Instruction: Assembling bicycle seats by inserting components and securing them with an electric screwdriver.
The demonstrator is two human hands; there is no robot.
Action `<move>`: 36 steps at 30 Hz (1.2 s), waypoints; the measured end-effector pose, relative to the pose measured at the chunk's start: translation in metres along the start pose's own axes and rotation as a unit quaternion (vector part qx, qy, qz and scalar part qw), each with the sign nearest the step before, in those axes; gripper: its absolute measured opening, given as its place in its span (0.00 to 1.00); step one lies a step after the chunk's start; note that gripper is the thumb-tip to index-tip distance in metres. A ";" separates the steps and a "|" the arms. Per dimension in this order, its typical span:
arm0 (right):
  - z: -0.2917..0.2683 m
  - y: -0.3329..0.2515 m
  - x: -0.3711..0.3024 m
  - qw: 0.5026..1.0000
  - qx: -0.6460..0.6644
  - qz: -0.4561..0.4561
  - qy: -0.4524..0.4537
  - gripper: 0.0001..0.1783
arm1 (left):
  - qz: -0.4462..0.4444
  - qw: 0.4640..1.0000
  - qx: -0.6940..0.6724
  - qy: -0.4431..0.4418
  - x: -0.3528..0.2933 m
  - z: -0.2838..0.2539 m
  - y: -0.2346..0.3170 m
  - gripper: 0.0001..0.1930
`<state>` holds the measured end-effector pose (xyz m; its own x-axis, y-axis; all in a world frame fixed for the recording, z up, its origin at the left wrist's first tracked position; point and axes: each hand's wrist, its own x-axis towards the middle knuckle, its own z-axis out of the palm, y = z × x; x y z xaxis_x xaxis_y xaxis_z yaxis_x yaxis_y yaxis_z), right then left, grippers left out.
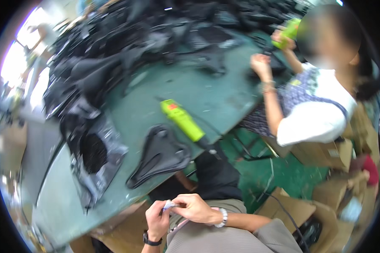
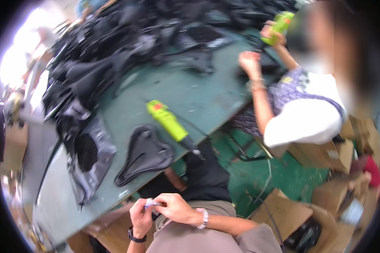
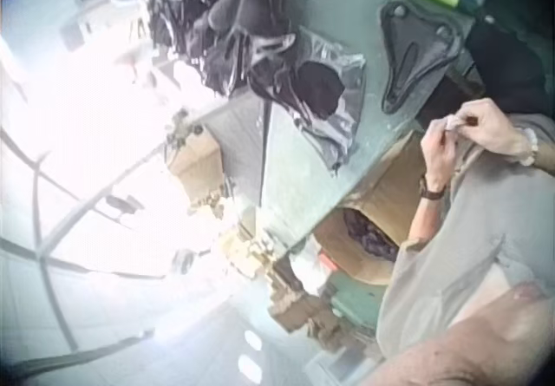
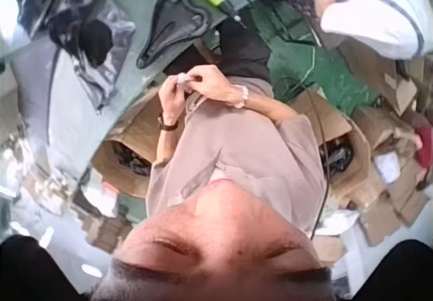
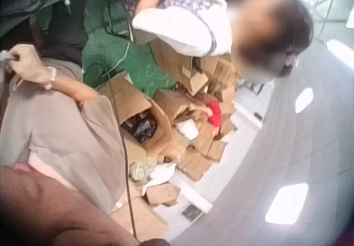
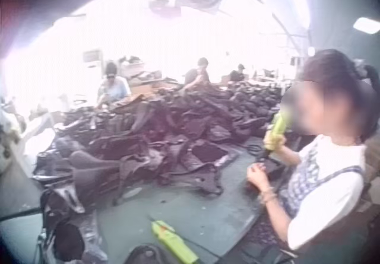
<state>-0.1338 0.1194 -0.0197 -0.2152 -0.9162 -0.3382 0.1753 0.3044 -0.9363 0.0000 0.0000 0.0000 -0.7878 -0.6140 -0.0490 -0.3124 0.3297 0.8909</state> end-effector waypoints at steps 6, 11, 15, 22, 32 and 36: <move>-0.005 -0.050 0.035 0.972 -0.159 -0.154 0.074 0.12 | -0.161 0.971 0.100 0.145 -0.074 -0.053 -0.112 0.04; -0.093 -0.041 0.052 0.915 -0.135 -0.155 0.348 0.13 | -0.357 0.879 0.118 0.295 -0.140 -0.045 -0.282 0.14; -0.128 -0.045 0.087 0.850 -0.328 -0.166 0.379 0.12 | -0.522 0.769 -0.092 0.357 -0.198 -0.013 -0.398 0.15; -0.144 -0.032 0.107 0.826 -0.476 -0.078 0.292 0.20 | -0.463 0.711 0.047 0.527 -0.123 -0.034 -0.406 0.35; -0.137 -0.040 0.128 0.803 -0.526 -0.086 0.265 0.30 | -0.250 0.962 -0.095 0.055 -0.036 -0.103 -0.097 0.12; -0.169 -0.036 0.112 0.961 -0.170 -0.028 0.215 0.29 | -0.033 0.953 0.117 0.278 0.060 -0.138 -0.077 0.13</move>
<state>-0.3267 0.0496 -0.0401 -0.6057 -0.7628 -0.2265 -0.1564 0.3932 -0.9061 0.0498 -0.1611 -0.0095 -0.3797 -0.9023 0.2040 -0.5123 0.3888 0.7658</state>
